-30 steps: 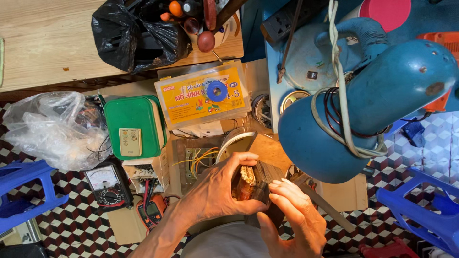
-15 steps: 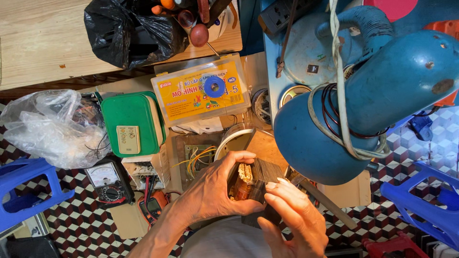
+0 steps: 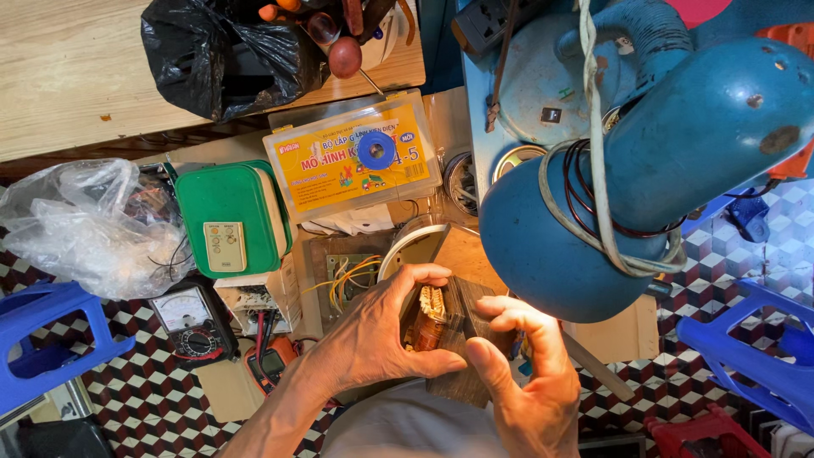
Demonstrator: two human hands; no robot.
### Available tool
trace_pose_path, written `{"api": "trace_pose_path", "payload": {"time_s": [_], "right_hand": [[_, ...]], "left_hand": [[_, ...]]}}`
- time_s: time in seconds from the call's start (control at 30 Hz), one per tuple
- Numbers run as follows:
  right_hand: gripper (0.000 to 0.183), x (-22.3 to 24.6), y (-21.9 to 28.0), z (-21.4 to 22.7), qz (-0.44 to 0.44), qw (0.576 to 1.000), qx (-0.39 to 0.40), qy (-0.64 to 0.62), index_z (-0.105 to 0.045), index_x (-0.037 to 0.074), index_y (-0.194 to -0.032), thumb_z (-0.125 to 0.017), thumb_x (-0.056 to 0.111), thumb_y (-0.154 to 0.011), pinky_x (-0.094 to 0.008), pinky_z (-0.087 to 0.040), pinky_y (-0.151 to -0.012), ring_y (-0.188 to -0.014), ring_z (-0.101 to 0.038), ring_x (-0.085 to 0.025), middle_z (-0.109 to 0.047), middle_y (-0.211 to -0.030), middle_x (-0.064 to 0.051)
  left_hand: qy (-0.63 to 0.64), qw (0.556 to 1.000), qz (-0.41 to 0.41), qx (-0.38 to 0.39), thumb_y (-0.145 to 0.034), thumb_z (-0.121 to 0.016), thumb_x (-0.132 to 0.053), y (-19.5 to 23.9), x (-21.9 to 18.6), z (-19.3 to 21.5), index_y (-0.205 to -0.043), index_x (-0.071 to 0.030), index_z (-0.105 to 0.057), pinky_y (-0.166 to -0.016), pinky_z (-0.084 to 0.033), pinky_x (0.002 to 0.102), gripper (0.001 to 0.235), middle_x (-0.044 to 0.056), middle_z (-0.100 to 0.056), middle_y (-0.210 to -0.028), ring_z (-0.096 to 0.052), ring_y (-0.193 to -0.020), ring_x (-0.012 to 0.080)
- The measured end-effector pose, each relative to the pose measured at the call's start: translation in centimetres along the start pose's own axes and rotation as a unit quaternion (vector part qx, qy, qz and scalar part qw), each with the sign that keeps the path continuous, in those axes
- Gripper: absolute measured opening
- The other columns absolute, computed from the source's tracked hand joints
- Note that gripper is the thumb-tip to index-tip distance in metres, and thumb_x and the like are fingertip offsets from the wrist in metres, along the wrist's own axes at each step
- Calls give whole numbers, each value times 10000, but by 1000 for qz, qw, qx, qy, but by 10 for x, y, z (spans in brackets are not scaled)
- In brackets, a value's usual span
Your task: The person uses a screwdriver to adjust a small metallic component on a laminated core assembly, then uses pliers to bend and secure a metal tab. The person repeatedly repositions the assembly and continues adjusting the component with the screwdriver.
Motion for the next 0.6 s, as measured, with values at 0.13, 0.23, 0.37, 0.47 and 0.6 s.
{"api": "trace_pose_path", "payload": {"time_s": [0.13, 0.23, 0.37, 0.47, 0.6], "right_hand": [[301, 54, 12, -1, 203, 967, -34, 148, -649, 52, -1058, -805, 149, -820, -373, -526, -987, -1128, -670, -259, -687, -1162, -113], [413, 68, 15, -4, 257, 950, -28, 175, -679, 26, -1102, -847, 152, -746, -399, -515, -939, -1031, -664, -274, -683, -1069, -110], [370, 72, 11, -5, 297, 937, -27, 181, -698, 19, -1123, -834, 62, -781, -389, -544, -883, -960, -692, -271, -705, -1025, -113], [341, 70, 6, -4, 292, 938, -53, 178, -686, 14, -1134, -820, 26, -821, -372, -563, -866, -945, -711, -269, -708, -1012, -118], [342, 61, -7, -3, 244, 945, -77, 203, -700, 21, -1142, -826, 33, -824, -342, -562, -828, -942, -725, -247, -752, -1025, -120]], "left_hand": [[0, 1000, -9, -10, -641, -895, -456, 1, 1, 1, -1405, -118, -485, -1063, -494, 385, 930, 100, -651, -1340, -638, -1265, 256], [13, 1000, -16, -8, -647, -893, -444, -1, 1, 1, -1417, -116, -481, -1073, -488, 391, 932, 102, -646, -1353, -630, -1283, 260], [12, 1000, -5, -10, -651, -897, -479, -1, 1, 1, -1393, -120, -491, -1058, -503, 381, 919, 94, -650, -1345, -642, -1268, 250], [6, 1000, -2, -5, -645, -894, -481, 0, 0, 0, -1383, -123, -499, -1044, -513, 372, 911, 89, -663, -1328, -657, -1244, 245], [13, 1000, 2, -6, -622, -897, -456, 0, 0, 1, -1377, -120, -492, -1027, -521, 367, 920, 96, -669, -1301, -669, -1219, 242]]}}
Point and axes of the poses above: each hand's wrist, its own y-axis away from the middle knuckle, its own z-axis out of the back of the hand, x = y × z, the point moved 10 cm from there along -y, towards the middle knuckle
